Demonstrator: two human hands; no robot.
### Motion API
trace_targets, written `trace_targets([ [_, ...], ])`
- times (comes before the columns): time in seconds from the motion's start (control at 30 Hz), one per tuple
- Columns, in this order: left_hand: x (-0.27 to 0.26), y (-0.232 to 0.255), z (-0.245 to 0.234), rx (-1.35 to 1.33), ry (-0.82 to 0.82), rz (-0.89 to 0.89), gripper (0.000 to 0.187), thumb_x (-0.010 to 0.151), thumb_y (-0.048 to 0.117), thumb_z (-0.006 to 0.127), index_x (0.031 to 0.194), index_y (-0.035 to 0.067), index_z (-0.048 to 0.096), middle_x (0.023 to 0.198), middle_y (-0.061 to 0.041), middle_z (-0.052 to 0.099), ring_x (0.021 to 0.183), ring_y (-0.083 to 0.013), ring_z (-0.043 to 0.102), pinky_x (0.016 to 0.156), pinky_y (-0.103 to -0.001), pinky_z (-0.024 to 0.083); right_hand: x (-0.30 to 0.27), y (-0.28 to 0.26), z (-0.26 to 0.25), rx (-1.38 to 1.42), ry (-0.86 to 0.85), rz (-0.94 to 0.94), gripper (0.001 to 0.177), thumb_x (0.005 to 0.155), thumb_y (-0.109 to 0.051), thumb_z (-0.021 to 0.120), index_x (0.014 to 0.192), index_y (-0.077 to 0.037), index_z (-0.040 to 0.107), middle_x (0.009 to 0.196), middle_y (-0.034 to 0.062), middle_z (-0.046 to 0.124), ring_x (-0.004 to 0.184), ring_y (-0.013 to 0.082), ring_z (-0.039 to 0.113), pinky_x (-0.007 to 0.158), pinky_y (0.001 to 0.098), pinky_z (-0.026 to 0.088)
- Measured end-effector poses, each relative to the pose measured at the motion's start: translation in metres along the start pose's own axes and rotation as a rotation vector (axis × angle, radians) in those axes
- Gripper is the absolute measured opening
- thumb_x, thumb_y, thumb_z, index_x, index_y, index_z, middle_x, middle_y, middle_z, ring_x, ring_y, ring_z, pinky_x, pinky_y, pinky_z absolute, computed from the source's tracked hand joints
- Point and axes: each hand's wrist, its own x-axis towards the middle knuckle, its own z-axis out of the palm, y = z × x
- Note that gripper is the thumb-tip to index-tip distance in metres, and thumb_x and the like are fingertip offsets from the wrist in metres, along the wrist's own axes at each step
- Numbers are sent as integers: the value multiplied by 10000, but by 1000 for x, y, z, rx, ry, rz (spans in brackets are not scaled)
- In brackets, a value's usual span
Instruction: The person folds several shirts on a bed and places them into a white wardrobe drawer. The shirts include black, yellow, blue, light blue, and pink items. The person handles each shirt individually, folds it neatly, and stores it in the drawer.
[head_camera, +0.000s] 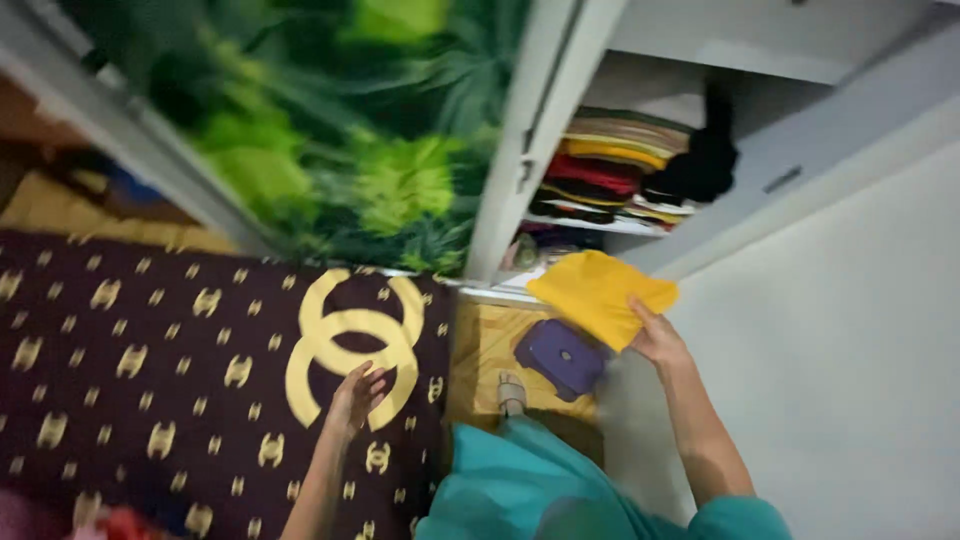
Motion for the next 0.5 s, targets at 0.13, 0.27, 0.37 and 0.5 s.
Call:
trace_targets([
  [0.13,52,27,85,134,-58,-39,560,1043,392,493,1545,151,426,1505,-159,521,1309,-350,516,1100,-484,378,-24,-53,-28,122,109,-130,502,1009,-351,662,1434,-118,531,1378,108,632,1232,309,632,999,600,503],
  [0.27,98,41,154,188,-172,-49,576,1025,447,554,1508,145,474,1459,-155,555,1239,-326,561,1069,-480,440,-23,-113,-31,257,152,-315,455,1007,-345,665,1420,-182,568,1412,91,630,1292,335,609,1061,635,457],
  [0.37,123,50,192,226,-217,-75,543,1035,423,536,1498,149,472,1429,-131,575,1187,-283,586,1034,-451,478,2,-152,-34,310,167,-423,403,1044,-315,621,1417,-172,574,1433,106,616,1320,340,590,1081,642,446],
  [0.5,136,55,233,328,-274,-118,551,1015,423,546,1502,172,489,1459,-138,572,1223,-292,583,1018,-441,468,46,-191,-35,377,154,-553,410,1051,-301,639,1428,-155,571,1457,127,595,1335,333,587,1112,622,445],
])
